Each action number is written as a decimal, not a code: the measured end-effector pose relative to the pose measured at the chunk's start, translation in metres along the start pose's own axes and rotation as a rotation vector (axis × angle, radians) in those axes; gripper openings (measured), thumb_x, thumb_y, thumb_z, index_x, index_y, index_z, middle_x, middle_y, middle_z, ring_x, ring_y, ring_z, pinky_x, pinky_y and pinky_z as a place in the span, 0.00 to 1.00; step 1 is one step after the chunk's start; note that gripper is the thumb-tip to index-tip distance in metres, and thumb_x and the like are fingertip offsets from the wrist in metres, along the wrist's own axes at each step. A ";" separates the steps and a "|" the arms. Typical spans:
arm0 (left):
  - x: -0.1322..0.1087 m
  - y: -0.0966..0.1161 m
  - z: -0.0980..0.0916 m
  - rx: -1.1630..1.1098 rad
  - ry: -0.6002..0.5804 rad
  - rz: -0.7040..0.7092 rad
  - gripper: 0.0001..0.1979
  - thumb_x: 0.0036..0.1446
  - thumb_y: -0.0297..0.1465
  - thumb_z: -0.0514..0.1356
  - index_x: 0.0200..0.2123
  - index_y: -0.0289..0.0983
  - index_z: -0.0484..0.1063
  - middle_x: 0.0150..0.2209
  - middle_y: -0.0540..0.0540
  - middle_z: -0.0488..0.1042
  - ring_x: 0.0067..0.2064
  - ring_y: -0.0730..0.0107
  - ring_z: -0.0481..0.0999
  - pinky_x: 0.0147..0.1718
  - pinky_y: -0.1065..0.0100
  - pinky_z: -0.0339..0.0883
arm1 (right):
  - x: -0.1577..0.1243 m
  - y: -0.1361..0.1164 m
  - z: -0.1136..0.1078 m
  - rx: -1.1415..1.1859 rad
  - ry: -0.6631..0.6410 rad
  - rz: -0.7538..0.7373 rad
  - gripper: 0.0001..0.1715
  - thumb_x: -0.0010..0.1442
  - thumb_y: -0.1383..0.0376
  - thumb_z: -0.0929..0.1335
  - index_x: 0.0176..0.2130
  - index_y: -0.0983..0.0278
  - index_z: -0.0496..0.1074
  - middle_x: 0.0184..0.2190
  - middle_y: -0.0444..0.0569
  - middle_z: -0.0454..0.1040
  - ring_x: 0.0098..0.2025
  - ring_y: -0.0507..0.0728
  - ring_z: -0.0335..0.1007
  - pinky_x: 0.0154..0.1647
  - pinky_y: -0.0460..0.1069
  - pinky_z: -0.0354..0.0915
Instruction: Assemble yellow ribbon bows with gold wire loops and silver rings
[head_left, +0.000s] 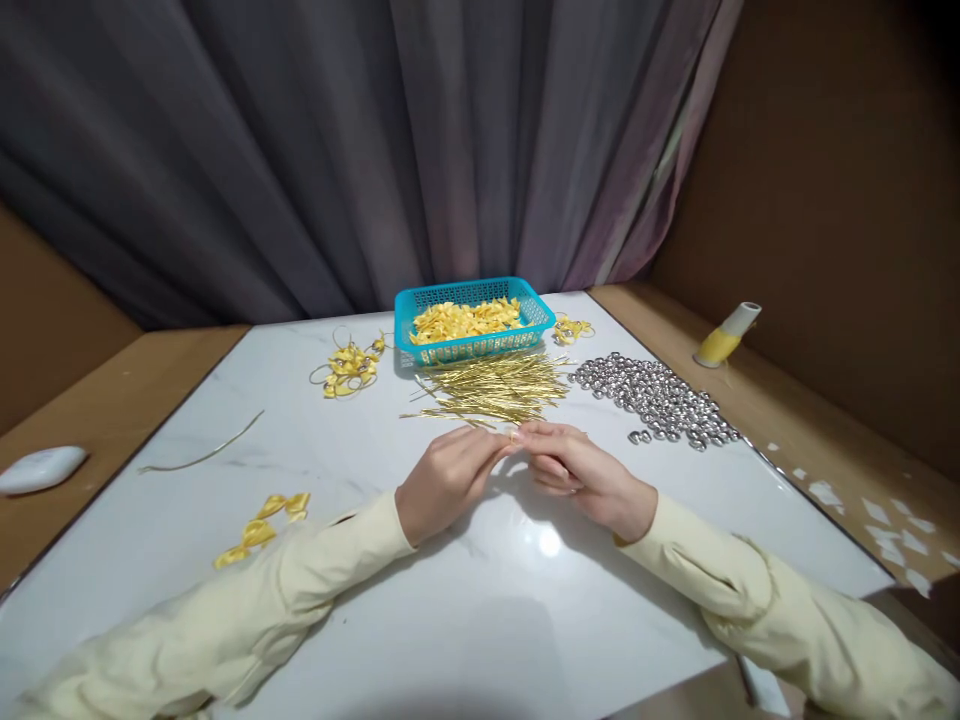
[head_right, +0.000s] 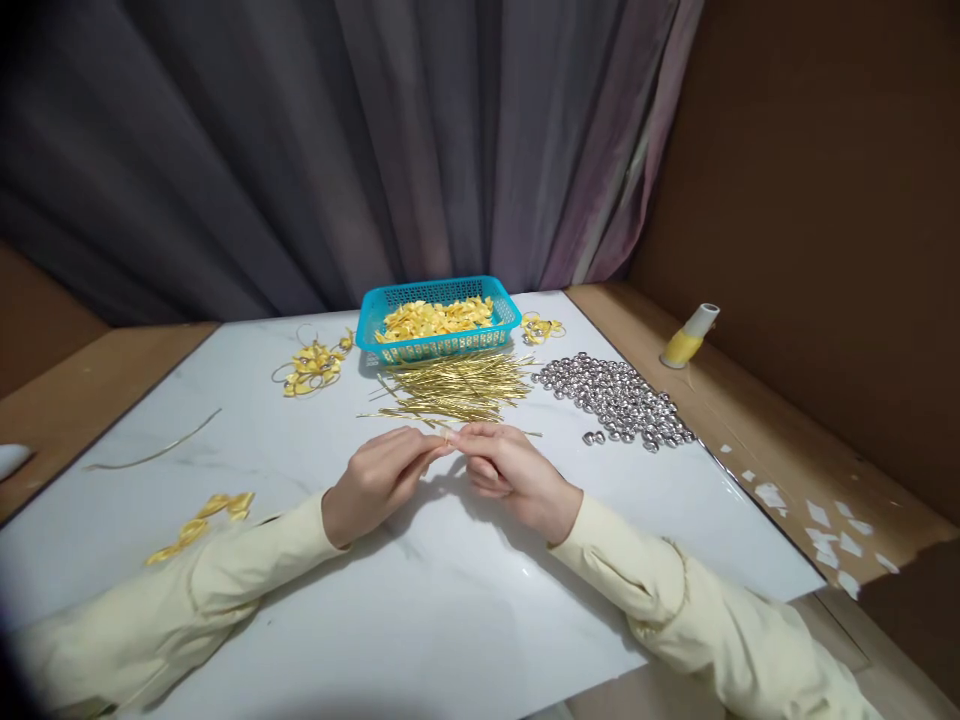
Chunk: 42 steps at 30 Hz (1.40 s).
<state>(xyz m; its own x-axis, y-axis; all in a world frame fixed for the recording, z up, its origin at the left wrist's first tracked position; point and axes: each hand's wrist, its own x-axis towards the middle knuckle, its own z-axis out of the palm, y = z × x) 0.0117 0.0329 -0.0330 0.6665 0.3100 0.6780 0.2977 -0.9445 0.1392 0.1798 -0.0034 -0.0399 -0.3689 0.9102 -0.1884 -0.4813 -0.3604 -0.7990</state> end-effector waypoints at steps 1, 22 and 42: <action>-0.001 -0.001 0.000 0.025 -0.011 0.021 0.07 0.60 0.26 0.51 0.33 0.33 0.68 0.22 0.49 0.68 0.24 0.73 0.65 0.25 0.71 0.61 | 0.000 0.000 -0.001 0.023 -0.018 0.035 0.09 0.52 0.64 0.69 0.26 0.65 0.65 0.06 0.31 0.49 0.10 0.43 0.33 0.12 0.42 0.34; -0.004 0.000 -0.005 0.069 -0.099 0.087 0.09 0.60 0.24 0.47 0.35 0.32 0.67 0.23 0.47 0.68 0.25 0.71 0.63 0.26 0.70 0.60 | 0.002 0.010 0.001 0.060 0.019 0.001 0.11 0.46 0.67 0.70 0.20 0.63 0.63 0.04 0.31 0.44 0.11 0.45 0.30 0.13 0.45 0.33; 0.010 0.002 -0.007 -0.355 -0.062 -0.378 0.10 0.57 0.30 0.54 0.24 0.36 0.70 0.17 0.54 0.65 0.19 0.79 0.61 0.22 0.76 0.59 | 0.011 0.013 -0.001 0.004 0.085 -0.088 0.12 0.45 0.64 0.71 0.20 0.64 0.63 0.04 0.31 0.47 0.10 0.44 0.34 0.13 0.44 0.36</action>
<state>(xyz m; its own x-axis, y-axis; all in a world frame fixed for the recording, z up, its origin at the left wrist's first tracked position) 0.0139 0.0336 -0.0205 0.5996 0.6325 0.4904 0.2827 -0.7406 0.6095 0.1698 0.0020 -0.0530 -0.2561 0.9523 -0.1658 -0.5122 -0.2791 -0.8123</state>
